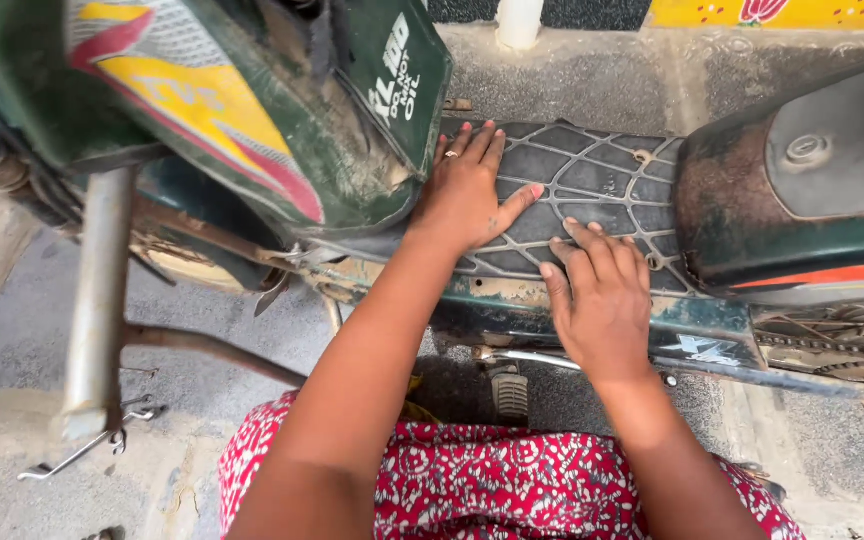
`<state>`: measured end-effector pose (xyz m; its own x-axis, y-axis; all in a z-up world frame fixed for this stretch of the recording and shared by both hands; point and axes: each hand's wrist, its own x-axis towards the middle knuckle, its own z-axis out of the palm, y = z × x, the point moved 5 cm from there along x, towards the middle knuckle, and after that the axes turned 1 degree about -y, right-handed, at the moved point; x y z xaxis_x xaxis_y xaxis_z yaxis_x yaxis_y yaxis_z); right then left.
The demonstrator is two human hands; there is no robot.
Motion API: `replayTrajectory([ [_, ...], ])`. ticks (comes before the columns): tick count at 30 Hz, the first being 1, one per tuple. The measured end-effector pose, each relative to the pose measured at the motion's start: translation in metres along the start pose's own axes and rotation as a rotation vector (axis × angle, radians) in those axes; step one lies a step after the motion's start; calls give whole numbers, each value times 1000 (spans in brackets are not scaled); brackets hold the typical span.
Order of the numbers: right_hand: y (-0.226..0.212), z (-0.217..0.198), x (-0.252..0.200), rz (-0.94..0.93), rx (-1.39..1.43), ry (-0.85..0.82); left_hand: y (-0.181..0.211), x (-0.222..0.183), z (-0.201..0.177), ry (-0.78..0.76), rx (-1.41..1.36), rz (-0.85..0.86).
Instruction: The person kneels beside a moped and pulls the rubber floor mat off the footboard, then works on the exposed floor panel area. They later position the rubber mat back over the footboard, align it with the mounting holes, and press it down to seat it in place.
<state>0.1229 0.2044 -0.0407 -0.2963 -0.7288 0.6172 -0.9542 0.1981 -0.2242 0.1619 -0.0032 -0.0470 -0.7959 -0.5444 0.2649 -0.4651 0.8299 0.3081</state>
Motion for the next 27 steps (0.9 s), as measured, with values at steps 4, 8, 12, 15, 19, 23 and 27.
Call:
replayTrajectory([
  [4, 0, -12, 0, -22, 48, -57, -19, 7, 11, -53, -101, 72],
  [8, 7, -17, -9, 12, 58, -52, 1, -53, -21, 17, -255, 184],
  [12, 6, -21, -16, 27, 72, -60, 29, -120, -47, 72, -86, 252],
  [15, 6, -18, -24, 22, 45, -72, 21, -142, -51, 177, 187, 196],
  [19, 4, -27, -38, 29, 43, -45, -10, -150, -55, 289, 429, 21],
  [23, 16, -34, -60, 57, -20, -45, -32, -151, -36, 266, 462, 47],
  [27, 22, -58, -77, 128, 28, -43, -30, -150, -36, 332, 486, 64],
])
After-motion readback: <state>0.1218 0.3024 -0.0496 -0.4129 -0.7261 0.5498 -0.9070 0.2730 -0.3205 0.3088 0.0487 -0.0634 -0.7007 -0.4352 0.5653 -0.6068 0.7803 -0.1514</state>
